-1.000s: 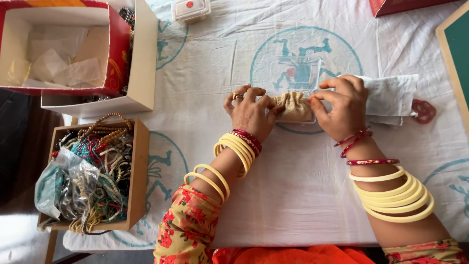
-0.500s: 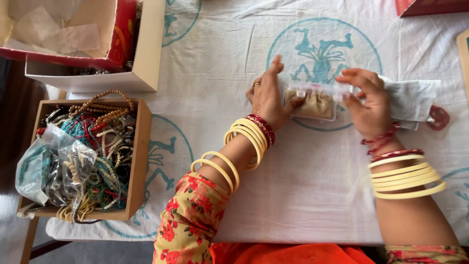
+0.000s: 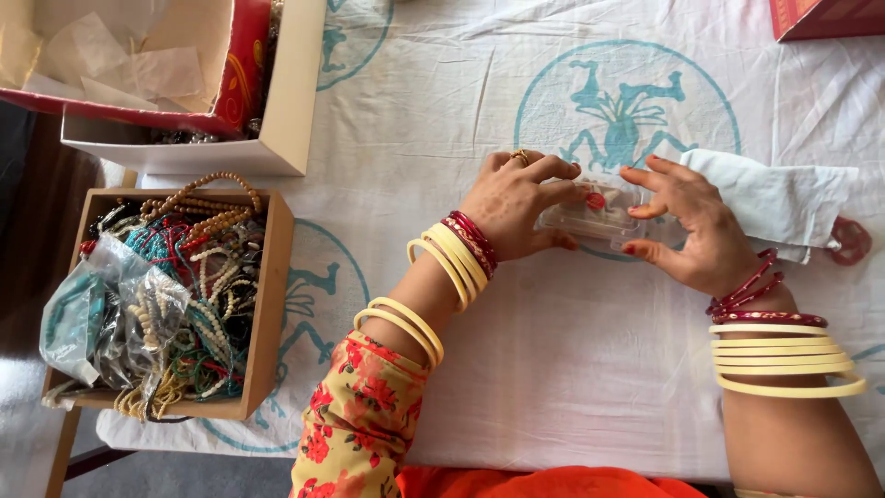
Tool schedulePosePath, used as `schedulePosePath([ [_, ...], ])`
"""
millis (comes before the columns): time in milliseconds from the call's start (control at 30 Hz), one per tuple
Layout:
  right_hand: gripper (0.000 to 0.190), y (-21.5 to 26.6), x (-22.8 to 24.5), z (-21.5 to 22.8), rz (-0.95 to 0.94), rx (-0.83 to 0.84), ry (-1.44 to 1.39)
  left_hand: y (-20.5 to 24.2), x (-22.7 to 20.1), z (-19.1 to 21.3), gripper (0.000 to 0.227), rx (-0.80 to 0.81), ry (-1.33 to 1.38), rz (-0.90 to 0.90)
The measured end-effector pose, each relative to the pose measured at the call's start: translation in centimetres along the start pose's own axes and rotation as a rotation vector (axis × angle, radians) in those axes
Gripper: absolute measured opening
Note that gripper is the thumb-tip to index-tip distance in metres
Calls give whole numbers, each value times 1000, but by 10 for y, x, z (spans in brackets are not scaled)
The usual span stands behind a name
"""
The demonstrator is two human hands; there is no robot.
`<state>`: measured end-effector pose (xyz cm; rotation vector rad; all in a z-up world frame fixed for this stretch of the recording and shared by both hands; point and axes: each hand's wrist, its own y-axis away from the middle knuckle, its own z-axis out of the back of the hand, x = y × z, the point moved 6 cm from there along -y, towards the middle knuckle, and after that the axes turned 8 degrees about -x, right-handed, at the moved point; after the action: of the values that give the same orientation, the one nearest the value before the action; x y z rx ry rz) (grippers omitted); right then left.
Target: Sorting, cleaning, and packing various jewelry items like necklaces and bangles into small pouches and boxes.
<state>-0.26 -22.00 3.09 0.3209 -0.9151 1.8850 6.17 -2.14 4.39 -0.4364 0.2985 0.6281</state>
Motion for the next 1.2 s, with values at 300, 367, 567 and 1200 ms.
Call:
schedulePosePath([
  [300, 40, 0, -1, -4, -55, 31, -53, 3, 6, -19, 59, 7, 33, 18],
  [367, 44, -3, 2, -4, -54, 44, -78, 4, 6, -15, 66, 6, 43, -21],
  [567, 47, 2, 3, -13, -30, 39, 5, 9, 7, -25, 60, -16, -46, -93],
  [1200, 38, 4, 4, 1, -83, -178, -98, 14, -7, 5, 68, -190, 421, -84],
])
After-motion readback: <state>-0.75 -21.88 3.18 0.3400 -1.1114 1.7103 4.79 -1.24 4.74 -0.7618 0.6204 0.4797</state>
